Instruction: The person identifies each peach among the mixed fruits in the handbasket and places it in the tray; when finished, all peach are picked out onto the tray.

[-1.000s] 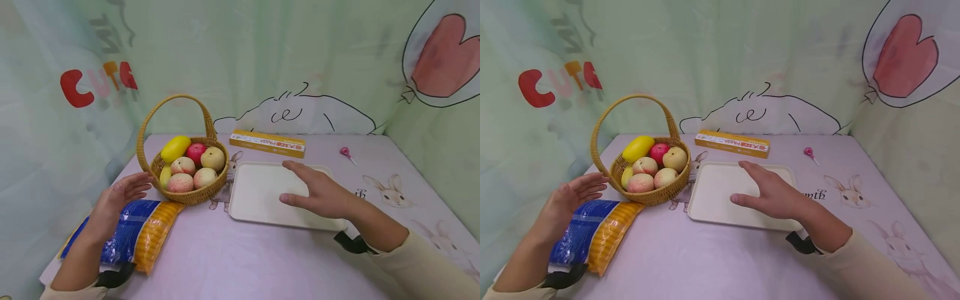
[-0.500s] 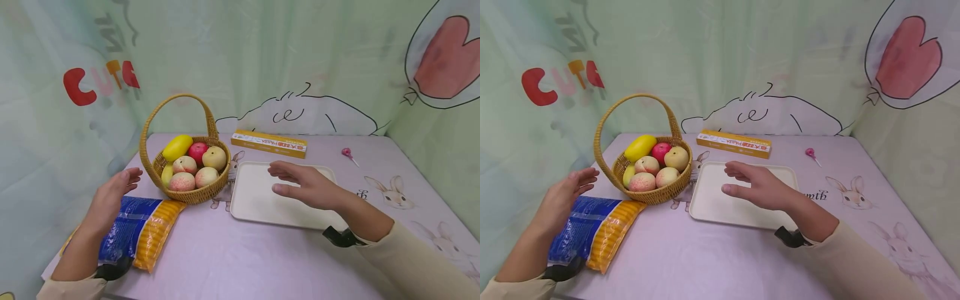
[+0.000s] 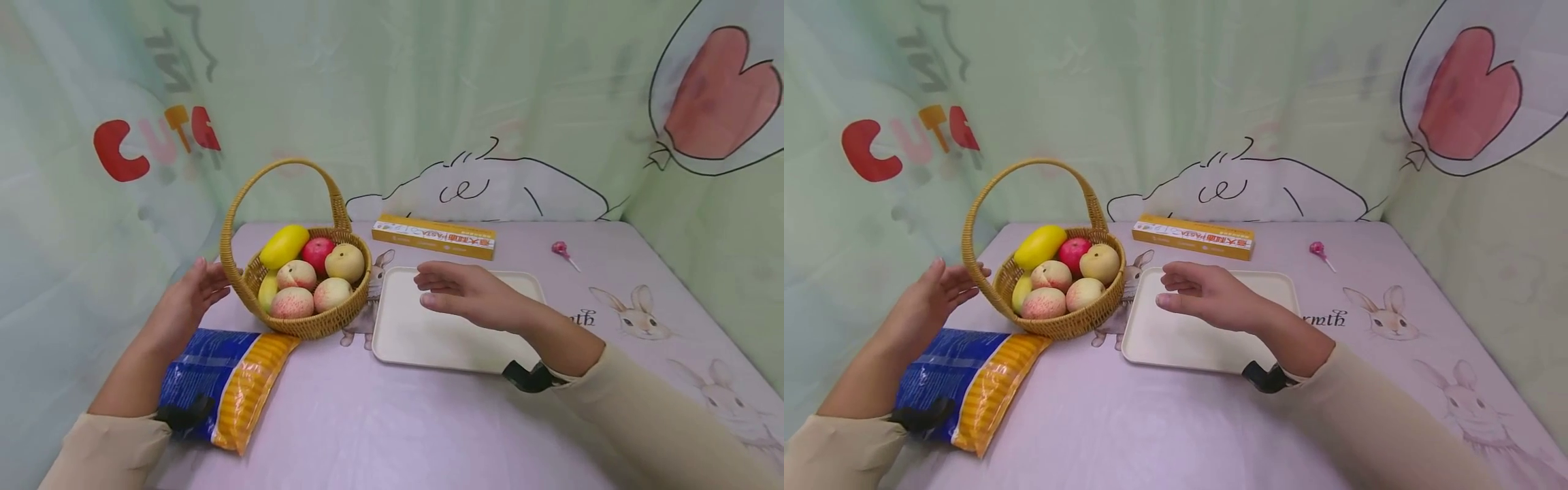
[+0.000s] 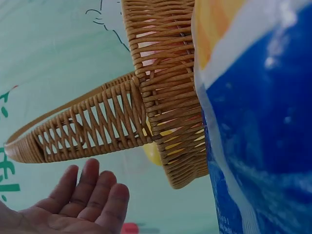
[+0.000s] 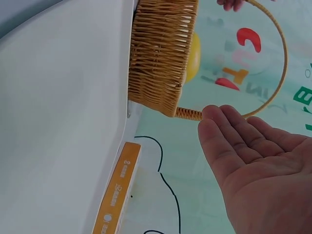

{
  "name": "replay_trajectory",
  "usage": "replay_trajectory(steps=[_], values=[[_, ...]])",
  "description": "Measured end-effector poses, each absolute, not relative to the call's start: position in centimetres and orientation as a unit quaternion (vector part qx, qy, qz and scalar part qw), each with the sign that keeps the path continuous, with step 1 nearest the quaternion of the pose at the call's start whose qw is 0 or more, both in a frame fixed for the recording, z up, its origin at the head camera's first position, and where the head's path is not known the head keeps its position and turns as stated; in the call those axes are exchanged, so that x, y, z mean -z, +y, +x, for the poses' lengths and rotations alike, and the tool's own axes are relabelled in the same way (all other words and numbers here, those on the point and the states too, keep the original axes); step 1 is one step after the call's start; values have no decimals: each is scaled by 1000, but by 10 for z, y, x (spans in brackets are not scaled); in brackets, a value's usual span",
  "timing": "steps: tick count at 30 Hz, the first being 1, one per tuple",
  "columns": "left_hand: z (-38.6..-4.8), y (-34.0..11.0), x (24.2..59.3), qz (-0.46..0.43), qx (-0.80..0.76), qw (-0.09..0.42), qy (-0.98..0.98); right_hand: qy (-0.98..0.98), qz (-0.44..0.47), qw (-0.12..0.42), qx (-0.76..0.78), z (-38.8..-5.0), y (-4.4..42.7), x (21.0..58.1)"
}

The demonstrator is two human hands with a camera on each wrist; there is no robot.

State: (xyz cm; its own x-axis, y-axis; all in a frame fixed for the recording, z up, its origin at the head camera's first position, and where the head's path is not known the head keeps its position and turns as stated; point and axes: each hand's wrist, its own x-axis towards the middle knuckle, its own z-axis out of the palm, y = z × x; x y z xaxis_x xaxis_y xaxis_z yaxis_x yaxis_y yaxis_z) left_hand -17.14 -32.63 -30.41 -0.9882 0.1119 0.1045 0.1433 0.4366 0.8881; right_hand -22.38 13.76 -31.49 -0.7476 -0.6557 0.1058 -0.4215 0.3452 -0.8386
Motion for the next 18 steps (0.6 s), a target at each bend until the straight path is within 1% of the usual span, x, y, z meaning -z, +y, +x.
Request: replay_trajectory(steps=[3, 11, 18], values=[[-178, -328, 306, -97, 558, 4, -824, 811, -331, 131, 464, -226, 132, 315], [-194, -335, 308, -149, 644, -45, -749, 814, -304, 146, 473, -236, 116, 315], [-202, -334, 314, -171, 698, -63, -693, 822, -279, 139, 476, -245, 101, 320]])
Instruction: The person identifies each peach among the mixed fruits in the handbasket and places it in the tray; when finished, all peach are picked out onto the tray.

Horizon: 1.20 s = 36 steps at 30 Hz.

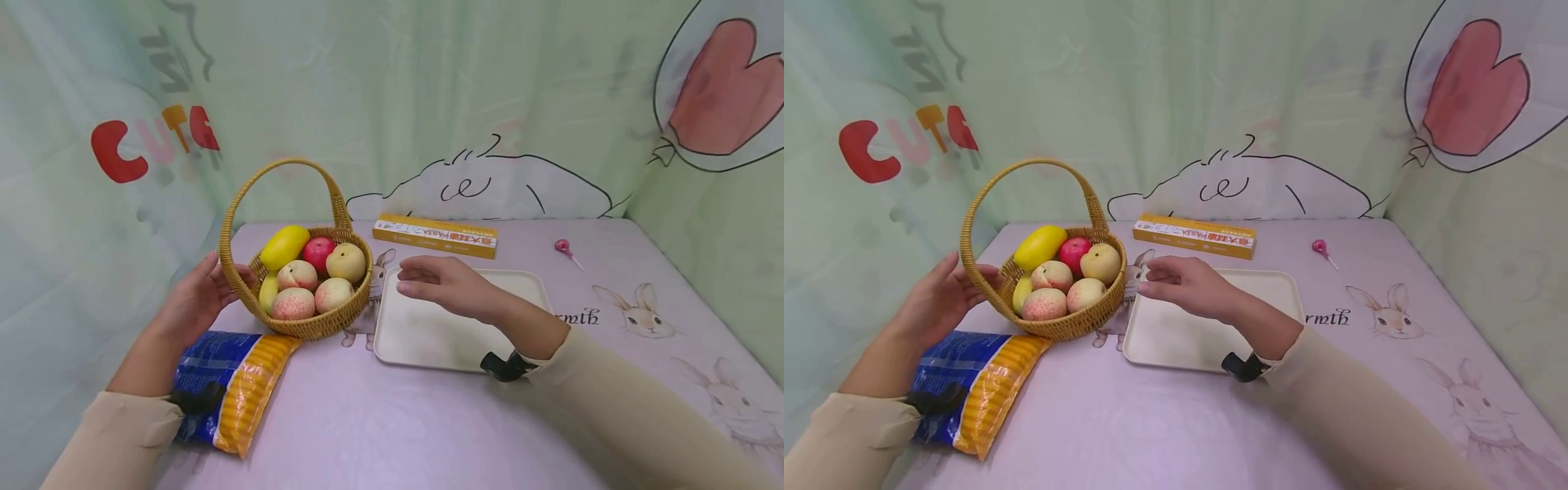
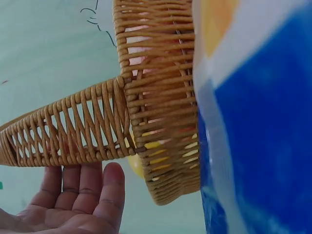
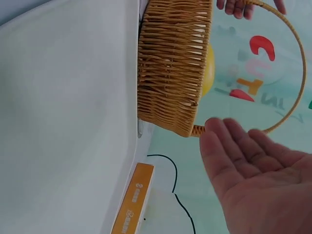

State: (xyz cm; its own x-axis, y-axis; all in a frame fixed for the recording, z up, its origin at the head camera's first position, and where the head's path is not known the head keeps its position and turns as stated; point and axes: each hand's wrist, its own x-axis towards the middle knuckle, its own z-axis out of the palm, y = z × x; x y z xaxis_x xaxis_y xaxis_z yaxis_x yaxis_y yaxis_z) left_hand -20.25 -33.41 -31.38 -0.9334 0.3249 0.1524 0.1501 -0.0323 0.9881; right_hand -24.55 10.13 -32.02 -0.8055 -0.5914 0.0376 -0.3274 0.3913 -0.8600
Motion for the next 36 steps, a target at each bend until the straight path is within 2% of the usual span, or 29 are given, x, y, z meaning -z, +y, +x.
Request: replay_trajectory(steps=[9, 19, 25, 36], values=[[-206, -330, 314, 166, -719, 81, 670, 843, -244, 127, 461, -254, 83, 320], [-210, -338, 312, 161, -732, 128, 649, 845, -246, 128, 457, -260, 73, 314], [-210, -340, 312, 153, -730, 146, 650, 855, -258, 111, 436, -266, 67, 311], [-211, -341, 315, 159, -741, 151, 635, 872, -260, 99, 402, -275, 53, 304]])
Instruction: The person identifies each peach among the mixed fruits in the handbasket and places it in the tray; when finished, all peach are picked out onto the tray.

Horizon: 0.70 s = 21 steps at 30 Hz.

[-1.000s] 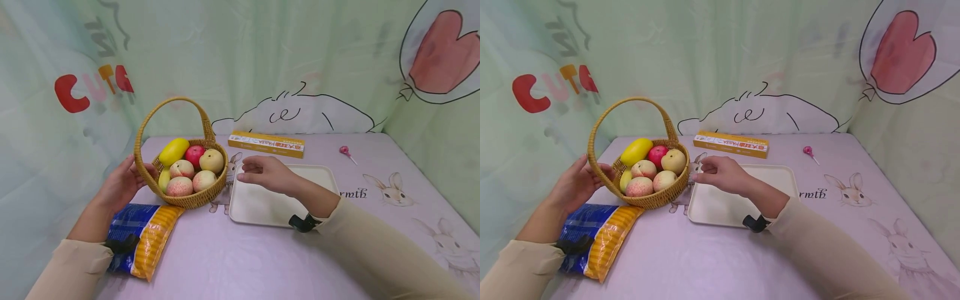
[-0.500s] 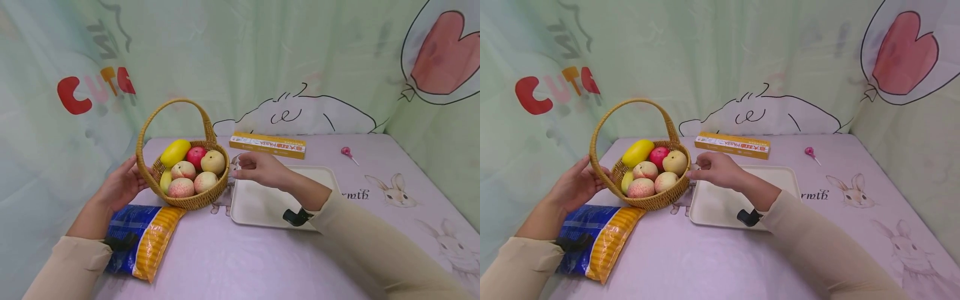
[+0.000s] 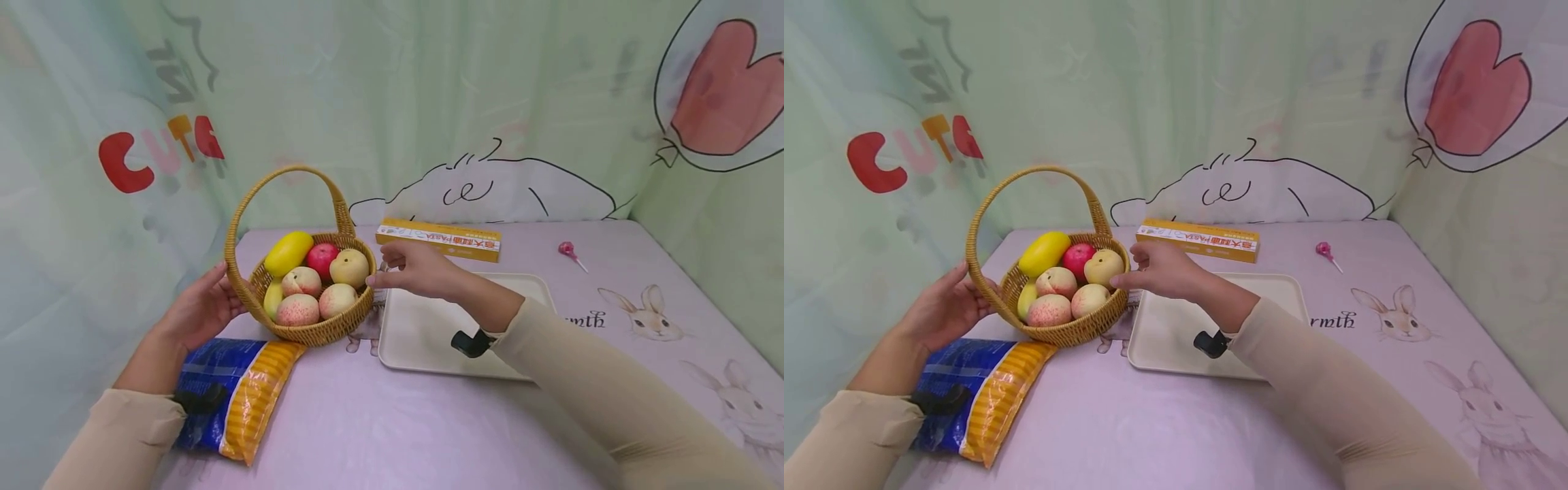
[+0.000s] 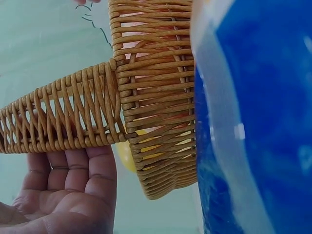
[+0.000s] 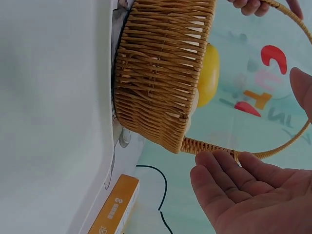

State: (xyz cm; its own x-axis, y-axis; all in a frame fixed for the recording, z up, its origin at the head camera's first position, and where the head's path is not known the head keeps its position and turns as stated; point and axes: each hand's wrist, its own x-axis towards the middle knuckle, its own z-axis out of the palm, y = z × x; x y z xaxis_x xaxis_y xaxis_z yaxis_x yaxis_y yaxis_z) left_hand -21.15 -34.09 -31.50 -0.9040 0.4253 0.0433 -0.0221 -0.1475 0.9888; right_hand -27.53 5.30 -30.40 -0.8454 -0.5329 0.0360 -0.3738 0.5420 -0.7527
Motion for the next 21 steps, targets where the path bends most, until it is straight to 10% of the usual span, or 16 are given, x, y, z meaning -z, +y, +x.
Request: replay_trajectory(steps=[21], values=[[-214, -351, 322, 201, -737, 172, 622, 890, -255, 118, 359, -301, 19, 299]])
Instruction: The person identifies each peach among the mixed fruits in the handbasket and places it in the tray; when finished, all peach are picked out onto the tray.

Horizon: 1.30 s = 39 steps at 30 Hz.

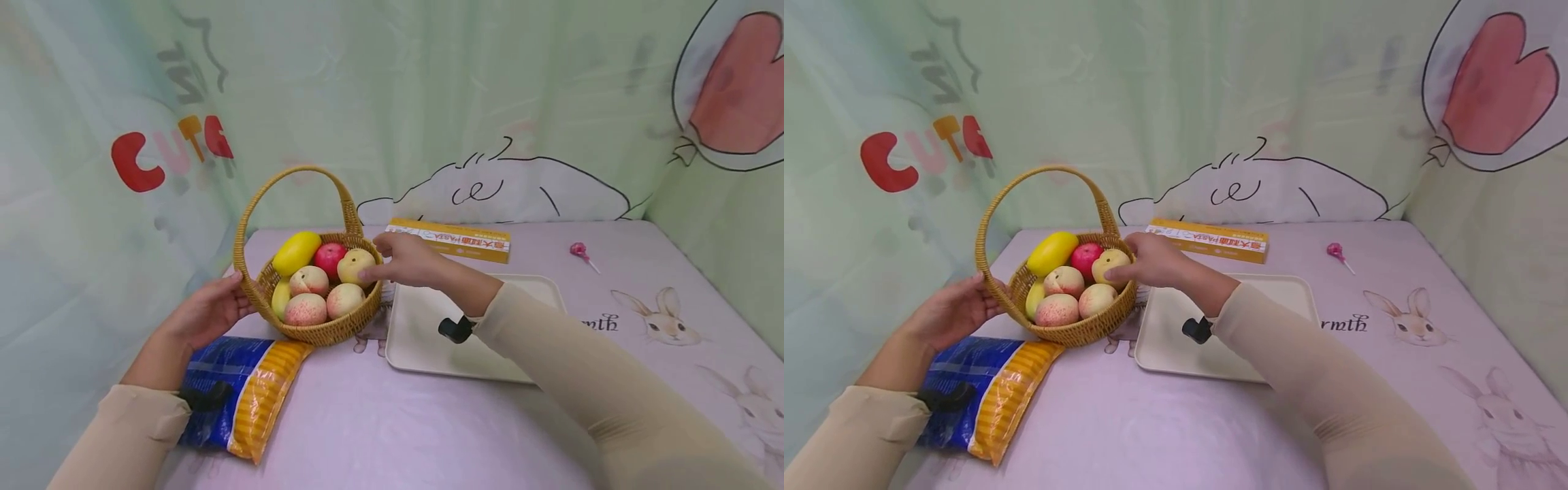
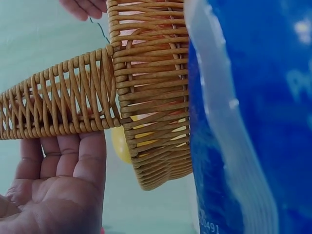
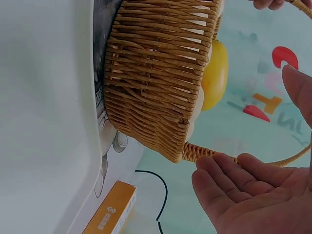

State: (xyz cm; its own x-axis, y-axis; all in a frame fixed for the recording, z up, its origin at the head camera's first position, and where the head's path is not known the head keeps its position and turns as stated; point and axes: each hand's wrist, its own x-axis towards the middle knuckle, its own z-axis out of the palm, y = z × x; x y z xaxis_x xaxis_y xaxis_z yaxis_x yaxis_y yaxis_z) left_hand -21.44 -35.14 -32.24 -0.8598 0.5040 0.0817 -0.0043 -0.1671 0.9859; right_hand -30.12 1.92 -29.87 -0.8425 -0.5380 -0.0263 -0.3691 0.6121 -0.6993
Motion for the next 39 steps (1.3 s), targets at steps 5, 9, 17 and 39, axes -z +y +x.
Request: replay_trajectory(steps=[5, 9, 17, 39], values=[[-215, -354, 323, 202, -723, 172, 638, 895, -262, 120, 340, -308, 8, 298], [-215, -356, 324, 208, -721, 175, 638, 898, -276, 111, 323, -316, -2, 300], [-218, -357, 324, 215, -728, 185, 624, 906, -263, 122, 307, -329, -16, 301], [-219, -358, 323, 216, -722, 178, 632, 926, -308, 140, 165, -364, -48, 299]])
